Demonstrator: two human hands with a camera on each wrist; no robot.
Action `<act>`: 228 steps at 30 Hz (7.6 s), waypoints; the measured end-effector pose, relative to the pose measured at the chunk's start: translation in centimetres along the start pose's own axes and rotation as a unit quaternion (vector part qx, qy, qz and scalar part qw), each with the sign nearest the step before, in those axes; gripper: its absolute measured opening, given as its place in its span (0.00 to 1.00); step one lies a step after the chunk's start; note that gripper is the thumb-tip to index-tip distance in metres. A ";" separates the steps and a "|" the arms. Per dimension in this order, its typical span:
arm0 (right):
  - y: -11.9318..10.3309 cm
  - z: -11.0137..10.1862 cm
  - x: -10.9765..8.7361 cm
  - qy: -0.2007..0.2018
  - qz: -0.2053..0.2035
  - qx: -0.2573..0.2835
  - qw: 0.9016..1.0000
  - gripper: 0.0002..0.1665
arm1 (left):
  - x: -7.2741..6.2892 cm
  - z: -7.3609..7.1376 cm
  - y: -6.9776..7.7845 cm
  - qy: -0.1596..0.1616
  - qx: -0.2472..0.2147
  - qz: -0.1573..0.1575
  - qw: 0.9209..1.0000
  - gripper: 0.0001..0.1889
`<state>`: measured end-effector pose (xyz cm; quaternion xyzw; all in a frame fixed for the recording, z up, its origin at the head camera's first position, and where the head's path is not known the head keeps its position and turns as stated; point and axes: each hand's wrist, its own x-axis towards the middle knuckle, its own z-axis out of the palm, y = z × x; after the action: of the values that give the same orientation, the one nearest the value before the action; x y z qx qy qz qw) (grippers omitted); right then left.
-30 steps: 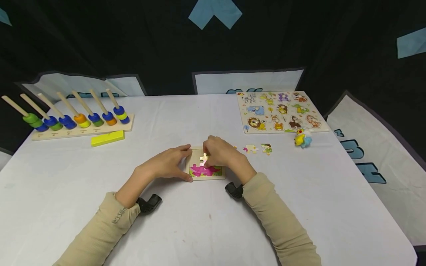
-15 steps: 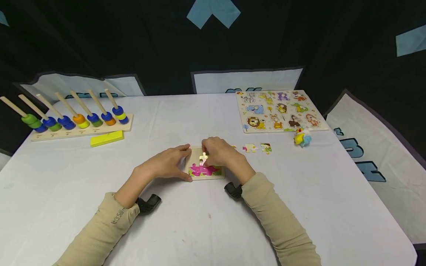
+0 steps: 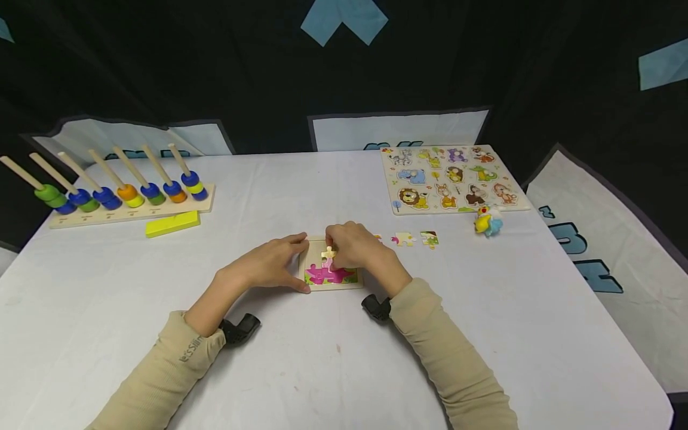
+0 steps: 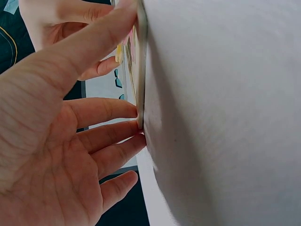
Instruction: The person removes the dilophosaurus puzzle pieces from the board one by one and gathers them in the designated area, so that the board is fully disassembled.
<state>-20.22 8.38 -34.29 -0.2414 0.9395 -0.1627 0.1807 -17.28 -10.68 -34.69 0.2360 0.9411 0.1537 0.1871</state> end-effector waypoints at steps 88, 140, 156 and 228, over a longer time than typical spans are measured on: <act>12.6 -4.1 -7.1 0.012 0.010 0.241 0.970 0.18 | -0.2 0.3 -0.2 0.007 -0.003 0.006 1.000 0.39; 9.4 -3.3 -6.4 -0.013 0.172 0.113 0.978 0.10 | -0.2 0.1 0.0 0.007 -0.011 0.000 1.000 0.39; 9.1 -3.3 -6.4 -0.023 0.179 0.073 0.981 0.10 | -0.1 0.4 0.0 0.008 -0.010 0.001 1.000 0.35; 2.1 -0.1 -1.0 -0.036 0.012 0.100 0.994 0.08 | -0.3 0.1 0.2 0.004 0.004 0.002 1.000 0.45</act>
<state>-20.25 10.70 -34.80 -0.2164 0.9144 -0.2443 0.2397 -16.93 -10.66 -34.58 0.2384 0.9420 0.1513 0.1817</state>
